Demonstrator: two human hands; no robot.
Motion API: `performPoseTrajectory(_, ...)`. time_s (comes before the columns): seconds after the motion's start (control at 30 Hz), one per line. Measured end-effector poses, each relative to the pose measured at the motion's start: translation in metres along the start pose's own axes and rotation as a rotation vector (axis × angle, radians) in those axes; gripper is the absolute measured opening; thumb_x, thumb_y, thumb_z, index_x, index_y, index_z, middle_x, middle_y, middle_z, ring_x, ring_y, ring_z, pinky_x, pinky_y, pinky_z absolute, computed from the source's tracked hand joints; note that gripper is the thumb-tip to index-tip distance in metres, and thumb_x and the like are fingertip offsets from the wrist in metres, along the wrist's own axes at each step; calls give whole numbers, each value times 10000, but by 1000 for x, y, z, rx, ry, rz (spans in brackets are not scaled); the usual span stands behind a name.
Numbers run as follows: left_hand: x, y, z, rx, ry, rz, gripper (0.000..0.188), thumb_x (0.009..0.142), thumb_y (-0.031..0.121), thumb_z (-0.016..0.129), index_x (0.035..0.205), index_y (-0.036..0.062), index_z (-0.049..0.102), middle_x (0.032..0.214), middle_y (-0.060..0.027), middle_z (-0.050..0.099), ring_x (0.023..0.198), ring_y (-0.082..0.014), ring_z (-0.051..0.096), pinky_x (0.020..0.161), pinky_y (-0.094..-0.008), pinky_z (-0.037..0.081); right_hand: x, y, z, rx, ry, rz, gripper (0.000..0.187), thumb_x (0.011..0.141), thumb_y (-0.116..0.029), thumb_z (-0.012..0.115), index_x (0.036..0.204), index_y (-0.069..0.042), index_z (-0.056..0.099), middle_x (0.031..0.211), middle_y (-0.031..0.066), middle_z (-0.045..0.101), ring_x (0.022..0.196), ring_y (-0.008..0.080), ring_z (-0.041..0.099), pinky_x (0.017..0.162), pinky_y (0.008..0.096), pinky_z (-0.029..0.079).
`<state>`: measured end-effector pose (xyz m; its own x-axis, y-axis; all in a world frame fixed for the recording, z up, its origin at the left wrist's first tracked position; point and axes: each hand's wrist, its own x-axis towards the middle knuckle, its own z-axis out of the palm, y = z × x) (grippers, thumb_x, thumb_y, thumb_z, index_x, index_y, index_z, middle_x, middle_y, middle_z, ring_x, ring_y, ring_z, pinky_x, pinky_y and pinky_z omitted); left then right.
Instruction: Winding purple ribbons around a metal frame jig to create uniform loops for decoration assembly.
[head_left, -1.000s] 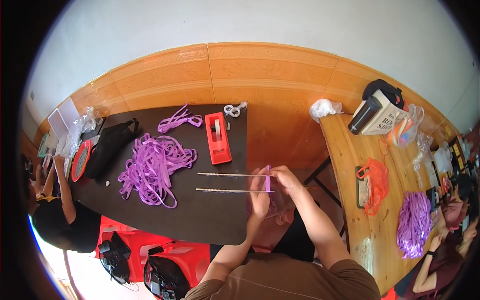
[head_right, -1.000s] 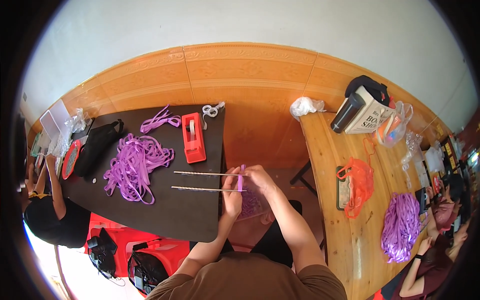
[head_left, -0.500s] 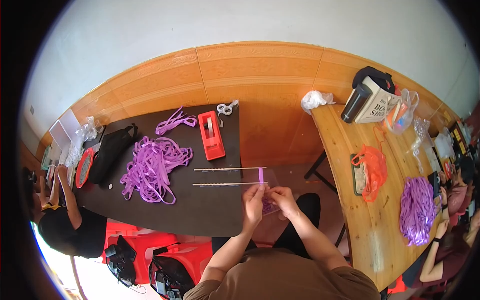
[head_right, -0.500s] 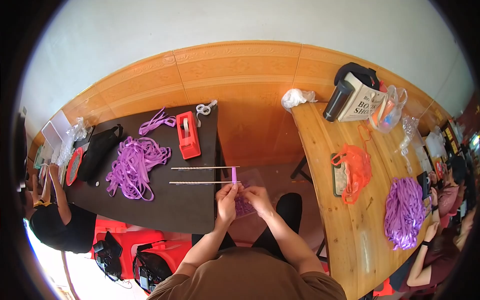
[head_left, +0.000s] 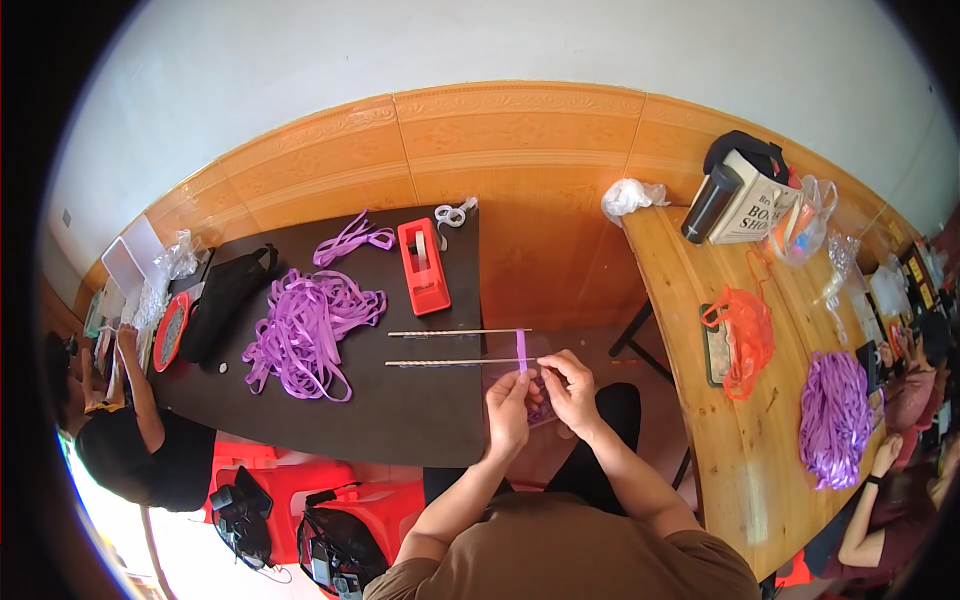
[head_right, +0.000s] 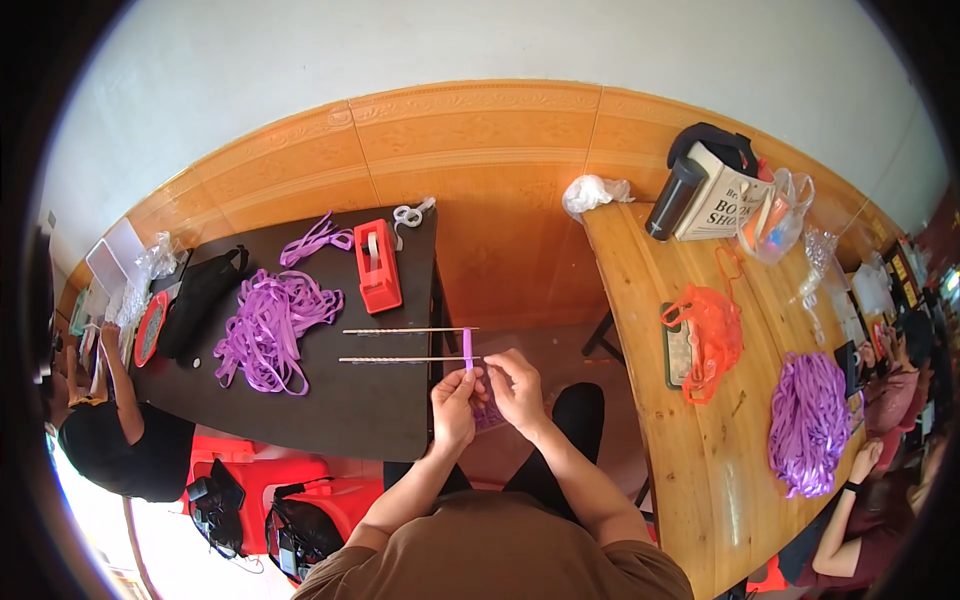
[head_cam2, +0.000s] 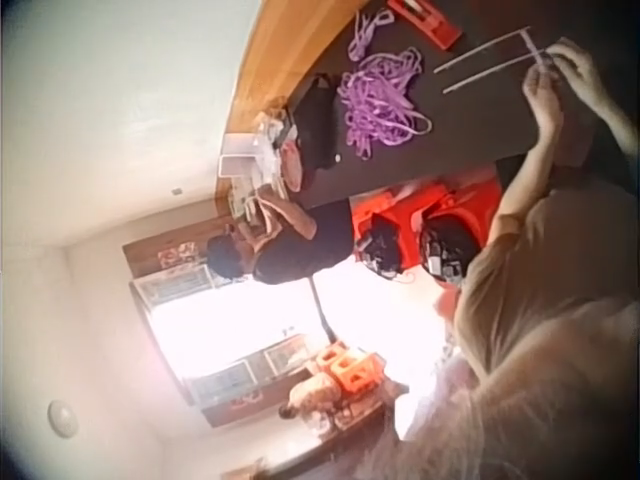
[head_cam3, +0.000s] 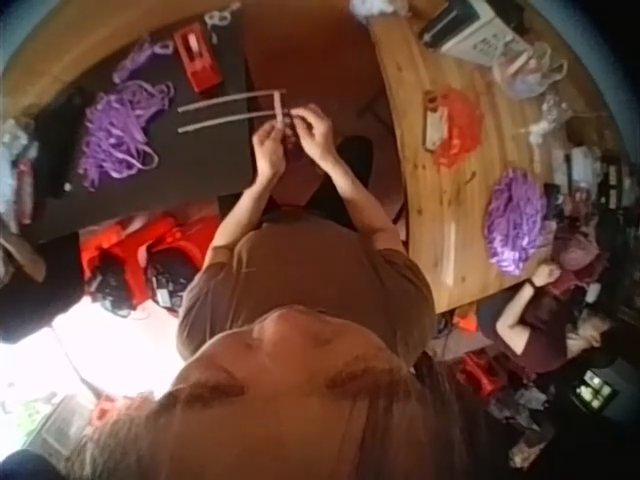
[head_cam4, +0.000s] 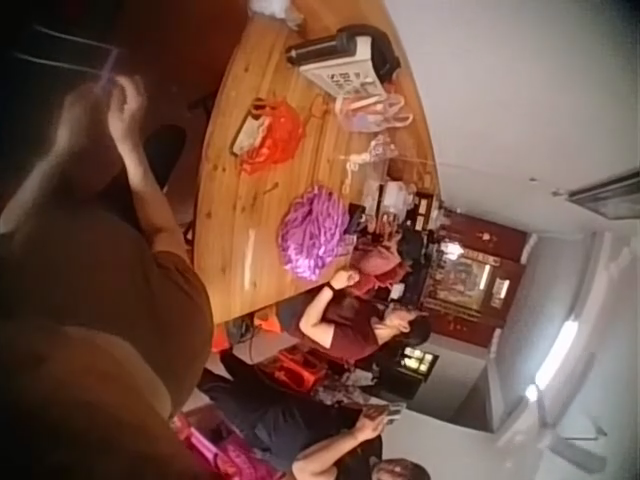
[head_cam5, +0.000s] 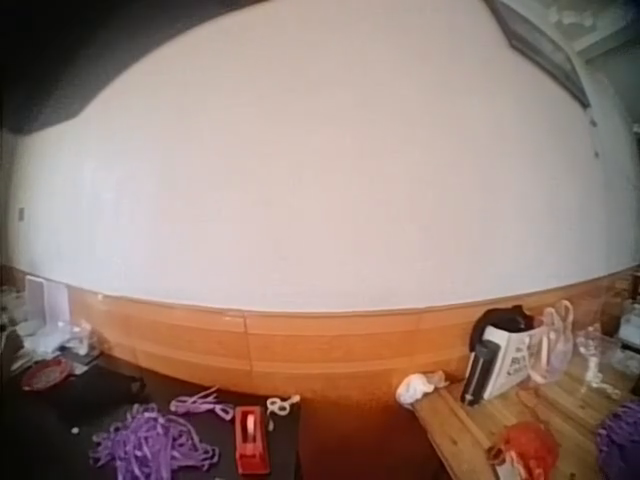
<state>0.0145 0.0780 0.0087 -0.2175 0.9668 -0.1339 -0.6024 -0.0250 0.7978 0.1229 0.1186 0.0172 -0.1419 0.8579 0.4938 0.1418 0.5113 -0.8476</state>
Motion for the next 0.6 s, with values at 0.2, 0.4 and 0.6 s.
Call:
performPoseTrajectory(0.2, -5, 11, 13, 60, 64, 66, 166, 929, 108, 502, 895, -11, 614, 671, -14, 566, 556, -77, 506, 487, -180, 381, 12, -2, 0, -233, 78, -292, 261, 693, 84, 618, 924, -36, 625, 777, 88, 569, 652, 240, 574, 566, 309, 444)
performPoseTrajectory(0.4, -4, 18, 16, 185, 71, 102, 194, 930, 117, 497, 831, -8, 607, 620, 5, 528, 543, -54, 452, 499, -189, 366, 24, 1, 0, -407, 56, -515, 298, 630, -28, 680, 919, -91, 649, 881, 77, 577, 687, 222, 585, 578, 328, 436)
performPoseTrajectory(0.6, -4, 19, 14, 271, 70, 156, 223, 928, 118, 506, 734, 29, 572, 588, 24, 505, 483, -26, 410, 431, -163, 287, 35, -5, -1, -540, 22, -694, 269, 629, -102, 688, 896, -100, 656, 940, 93, 569, 784, 249, 583, 598, 345, 432)
